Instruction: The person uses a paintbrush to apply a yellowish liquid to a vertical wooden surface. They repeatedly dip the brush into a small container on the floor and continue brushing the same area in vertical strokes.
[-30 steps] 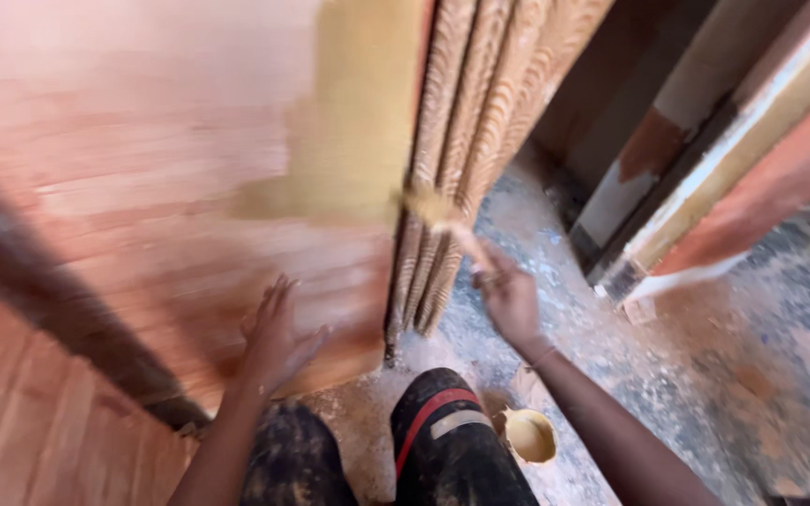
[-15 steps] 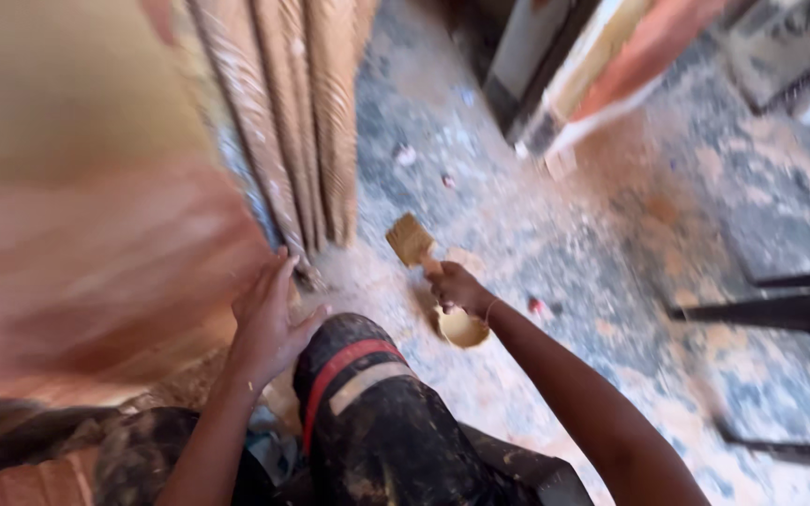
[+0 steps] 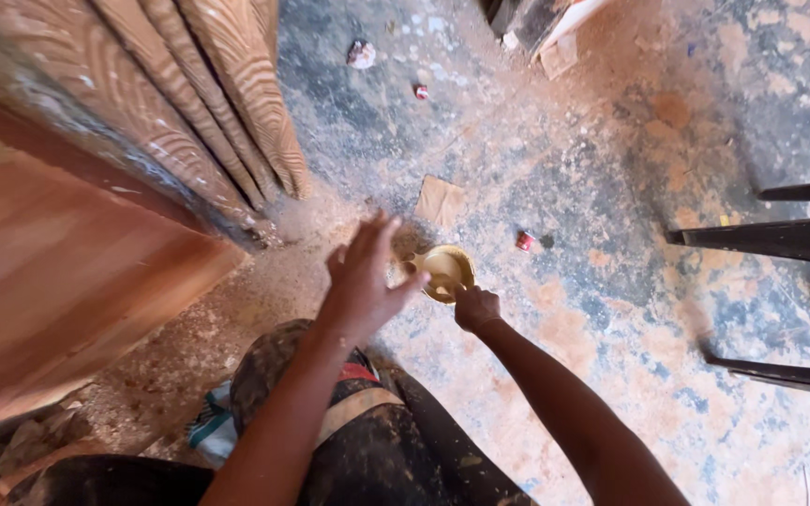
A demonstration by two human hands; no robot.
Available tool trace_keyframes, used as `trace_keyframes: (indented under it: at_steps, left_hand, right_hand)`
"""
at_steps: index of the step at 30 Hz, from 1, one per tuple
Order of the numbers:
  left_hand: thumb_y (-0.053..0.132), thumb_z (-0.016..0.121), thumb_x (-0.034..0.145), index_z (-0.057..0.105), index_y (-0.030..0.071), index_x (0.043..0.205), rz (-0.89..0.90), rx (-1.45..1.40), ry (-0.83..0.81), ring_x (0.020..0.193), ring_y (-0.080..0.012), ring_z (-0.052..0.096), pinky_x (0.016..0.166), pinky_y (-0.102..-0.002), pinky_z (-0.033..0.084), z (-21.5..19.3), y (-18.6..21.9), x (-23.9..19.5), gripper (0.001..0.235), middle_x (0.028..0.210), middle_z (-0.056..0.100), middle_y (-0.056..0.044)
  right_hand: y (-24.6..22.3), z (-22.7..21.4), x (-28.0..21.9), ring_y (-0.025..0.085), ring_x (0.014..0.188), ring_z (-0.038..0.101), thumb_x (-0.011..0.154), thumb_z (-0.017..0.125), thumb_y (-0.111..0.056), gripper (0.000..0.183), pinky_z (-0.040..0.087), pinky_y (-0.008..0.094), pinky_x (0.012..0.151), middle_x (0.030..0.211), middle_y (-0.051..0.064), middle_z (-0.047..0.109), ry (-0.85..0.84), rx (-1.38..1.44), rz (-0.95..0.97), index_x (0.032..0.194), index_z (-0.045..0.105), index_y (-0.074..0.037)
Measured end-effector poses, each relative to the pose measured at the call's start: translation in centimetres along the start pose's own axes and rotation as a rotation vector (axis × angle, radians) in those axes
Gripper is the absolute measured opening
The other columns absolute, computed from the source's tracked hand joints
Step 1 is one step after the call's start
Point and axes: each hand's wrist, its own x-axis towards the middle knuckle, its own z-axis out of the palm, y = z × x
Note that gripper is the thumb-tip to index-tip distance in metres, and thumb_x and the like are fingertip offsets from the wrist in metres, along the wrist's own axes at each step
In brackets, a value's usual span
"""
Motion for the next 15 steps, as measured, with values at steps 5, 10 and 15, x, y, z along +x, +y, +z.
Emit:
trace_keyframes:
  at_steps: [5,10,15]
  left_hand:
    - [0.045,0.075,0.086,0.03,0.008,0.153,-0.218,0.057,-0.334,0.147,-0.0275,0.034,0.117,-0.059,0.016,1.9,-2.3,0.2,0.089,0.16,0.035,-0.014]
    - [0.046,0.076,0.083,0.035,0.006,0.15,-0.228,0.049,-0.262,0.144,-0.0286,0.042,0.114,-0.056,0.026,2.2,-4.1,-0.3,0.088,0.154,0.043,-0.016]
    - [0.045,0.074,0.085,0.029,0.003,0.153,-0.189,0.047,-0.316,0.142,-0.0296,0.042,0.112,-0.059,0.024,3.2,-4.1,0.1,0.091,0.155,0.042,-0.017]
  right_hand:
    - [0.6,1.6,2.4,0.038,0.1,0.07,0.094,0.052,-0.021,0.035,0.055,0.052,0.086,0.114,0.016,0.07,0.078,0.052,-0.06,0.125,0.064,-0.03]
    - [1.0,3.7,3.8,0.038,0.1,0.071,0.096,0.054,-0.024,0.029,0.055,0.052,0.087,0.11,0.019,0.071,0.145,0.11,0.099,0.123,0.066,-0.023]
    - [0.1,3.1,4.5,0.035,0.106,0.071,0.092,0.06,-0.025,0.028,0.056,0.048,0.091,0.113,0.015,0.073,-0.084,0.052,0.041,0.117,0.072,-0.021]
